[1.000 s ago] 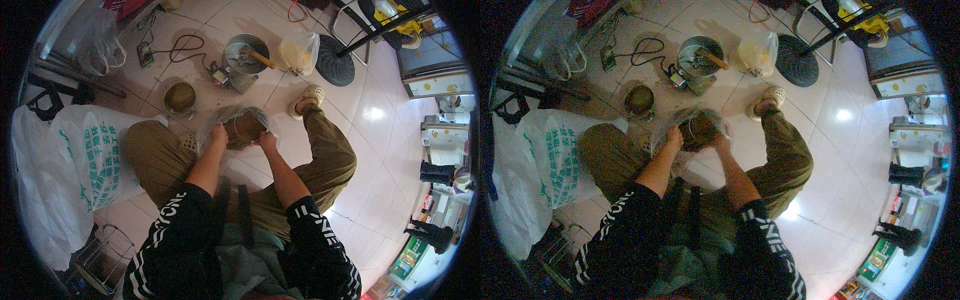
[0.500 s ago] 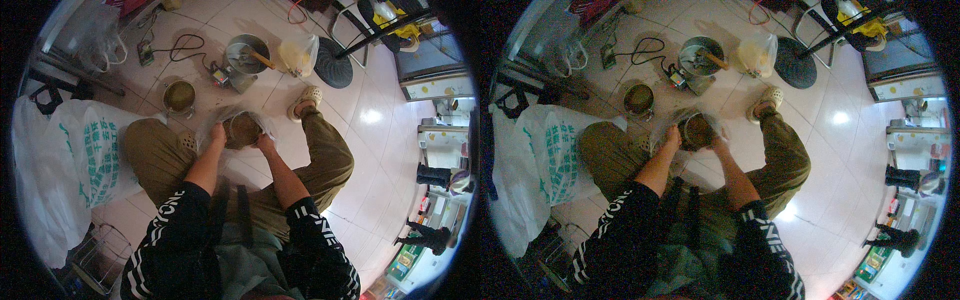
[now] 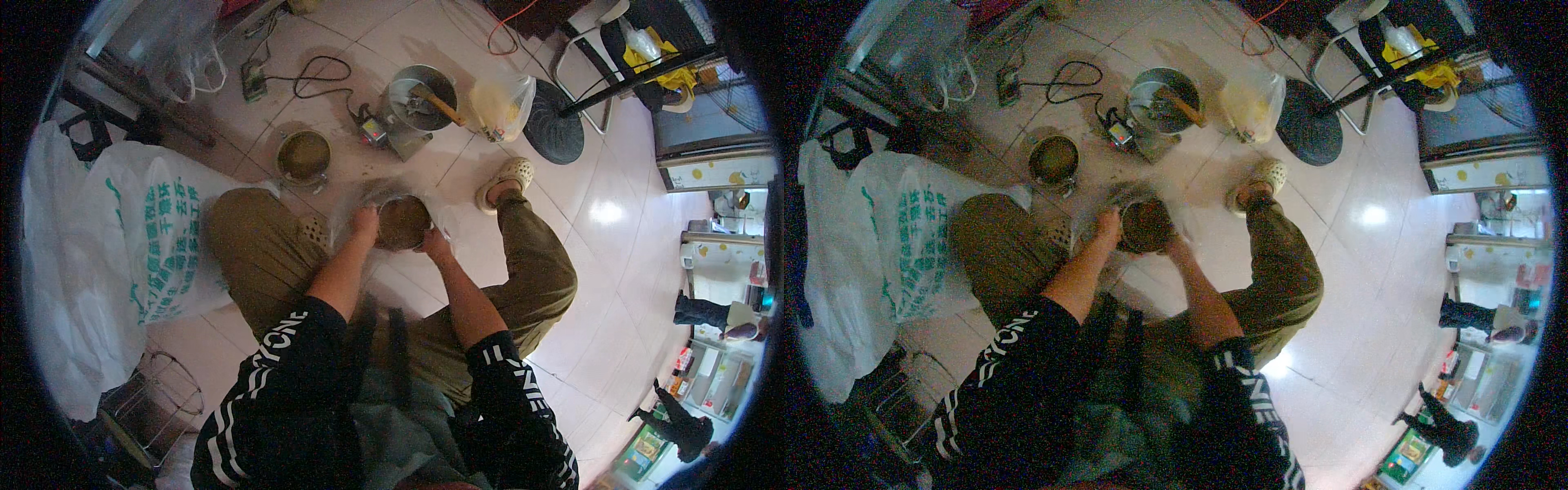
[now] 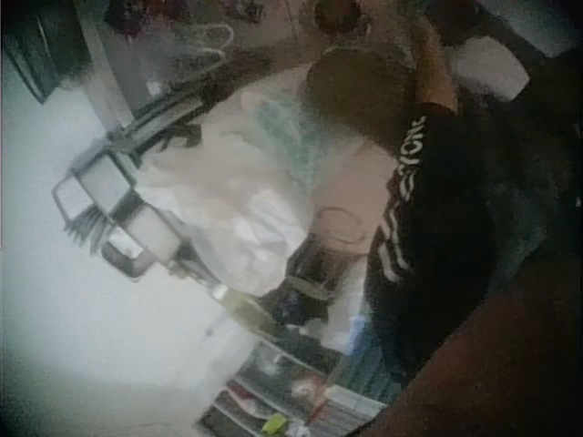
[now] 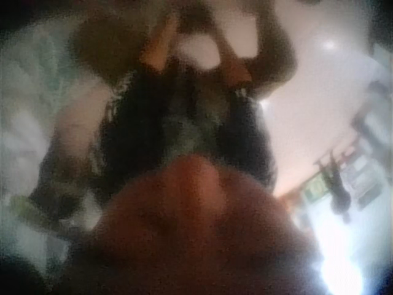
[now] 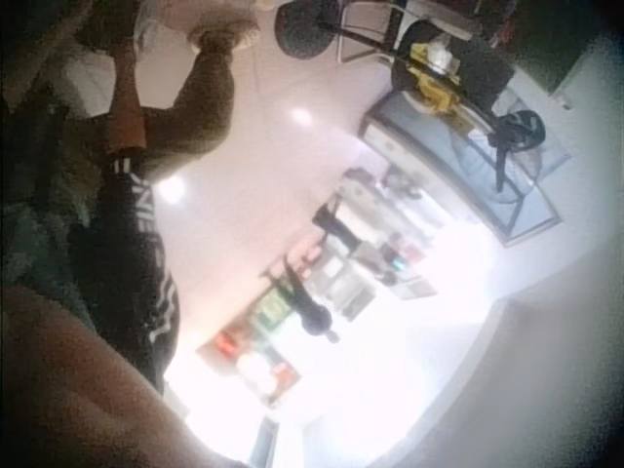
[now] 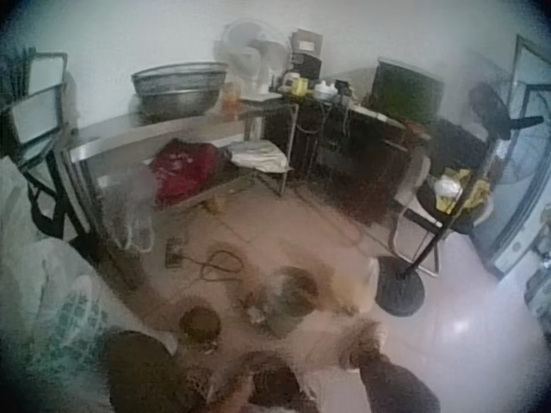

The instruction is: The person sits on the floor and sifts a brown powder from a metal bowl into a plastic bag using a sieve. They shake the sieve to pass the powder, then scrape the remaining contents into the bag with a wooden spatula. The person repeats this process with a second bowl and then moves the filled bag to a nearby shelf.

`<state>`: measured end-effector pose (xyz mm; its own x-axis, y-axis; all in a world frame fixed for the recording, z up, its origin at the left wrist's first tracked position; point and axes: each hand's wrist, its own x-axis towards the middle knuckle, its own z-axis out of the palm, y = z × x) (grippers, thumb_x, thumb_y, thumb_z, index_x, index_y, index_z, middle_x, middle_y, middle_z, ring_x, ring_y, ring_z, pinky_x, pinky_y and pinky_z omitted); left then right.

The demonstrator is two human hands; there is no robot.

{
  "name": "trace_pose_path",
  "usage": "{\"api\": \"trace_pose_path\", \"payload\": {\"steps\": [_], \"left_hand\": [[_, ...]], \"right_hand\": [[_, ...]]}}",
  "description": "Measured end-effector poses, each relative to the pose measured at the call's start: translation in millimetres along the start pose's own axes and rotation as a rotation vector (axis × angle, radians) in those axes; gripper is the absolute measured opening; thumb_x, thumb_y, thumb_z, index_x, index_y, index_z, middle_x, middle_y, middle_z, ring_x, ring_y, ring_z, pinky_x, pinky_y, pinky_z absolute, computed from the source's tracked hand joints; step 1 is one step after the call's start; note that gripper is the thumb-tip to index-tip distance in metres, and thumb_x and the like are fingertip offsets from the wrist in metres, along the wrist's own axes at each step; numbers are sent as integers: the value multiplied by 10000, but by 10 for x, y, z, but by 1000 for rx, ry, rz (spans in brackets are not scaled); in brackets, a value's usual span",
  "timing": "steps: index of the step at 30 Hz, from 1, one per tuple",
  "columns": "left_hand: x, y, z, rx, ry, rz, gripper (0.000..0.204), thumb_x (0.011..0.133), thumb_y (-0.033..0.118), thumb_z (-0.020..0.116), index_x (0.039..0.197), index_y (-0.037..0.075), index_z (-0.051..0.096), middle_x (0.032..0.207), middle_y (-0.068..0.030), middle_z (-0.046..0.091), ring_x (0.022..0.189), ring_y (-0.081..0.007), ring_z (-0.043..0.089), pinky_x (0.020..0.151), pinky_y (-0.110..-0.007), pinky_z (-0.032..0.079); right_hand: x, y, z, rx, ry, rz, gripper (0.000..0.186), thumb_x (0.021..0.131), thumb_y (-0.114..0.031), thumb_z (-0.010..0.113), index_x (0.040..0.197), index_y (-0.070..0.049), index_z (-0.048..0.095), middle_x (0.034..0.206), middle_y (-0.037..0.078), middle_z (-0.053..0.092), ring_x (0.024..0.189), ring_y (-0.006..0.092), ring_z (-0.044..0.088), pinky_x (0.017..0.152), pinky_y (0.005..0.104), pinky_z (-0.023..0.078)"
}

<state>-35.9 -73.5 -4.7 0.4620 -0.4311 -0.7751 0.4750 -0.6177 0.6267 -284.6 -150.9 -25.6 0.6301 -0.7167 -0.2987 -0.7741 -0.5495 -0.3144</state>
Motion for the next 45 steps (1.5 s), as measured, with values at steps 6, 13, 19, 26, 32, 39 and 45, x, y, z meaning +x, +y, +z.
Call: {"api": "trace_pose_path", "payload": {"steps": [6,13,19,26,32,39,45], "left_hand": [[345,-471,-363,-140,66,-49,451,940,421,495,972,-8,631,847,-169,602,704,-303,586,595,-453,471],[759,-325,-250,-467,-55,131,408,922,406,504,885,19,626,728,-115,566,581,-254,539,508,-439,430],[350,-424,-310,-123,95,-32,432,924,454,495,848,41,595,693,-99,553,559,-248,524,487,-436,405],[186,-233,-324,-171,0,-36,425,932,476,488,756,91,525,627,-57,490,496,-220,477,438,-416,365],[-89,-249,-402,-321,-201,-3,446,939,495,482,678,134,465,570,-20,436,442,-196,436,396,-399,331],[195,-118,-205,-151,-42,-120,455,944,495,484,664,138,456,538,-13,417,412,-180,401,378,-383,311],[-94,-70,-97,-145,-46,-88,433,939,454,503,774,62,579,690,-76,552,569,-265,516,518,-446,423]], "right_hand": [[-154,-898,-80,868,114,300,685,638,-453,850,1077,10,601,1044,212,658,1001,392,621,865,468,506],[162,-586,-245,226,-43,47,727,717,-325,834,1275,-19,482,1018,207,671,914,378,674,814,450,545],[-246,-1281,-854,880,54,336,791,686,-245,853,1343,-44,460,1036,193,687,947,331,682,833,405,548],[-152,-776,-450,206,55,95,863,696,-394,835,1379,-34,450,1043,189,677,978,329,663,845,405,540],[-185,-755,-313,420,247,0,617,868,-298,668,1356,8,448,998,222,660,835,341,693,719,403,590],[-134,-792,-362,553,173,200,393,940,-115,483,1308,24,474,919,230,661,691,340,703,604,411,613],[-174,-533,-519,219,616,-282,445,909,-42,489,1353,-29,475,882,215,666,693,320,700,602,433,609]]}}
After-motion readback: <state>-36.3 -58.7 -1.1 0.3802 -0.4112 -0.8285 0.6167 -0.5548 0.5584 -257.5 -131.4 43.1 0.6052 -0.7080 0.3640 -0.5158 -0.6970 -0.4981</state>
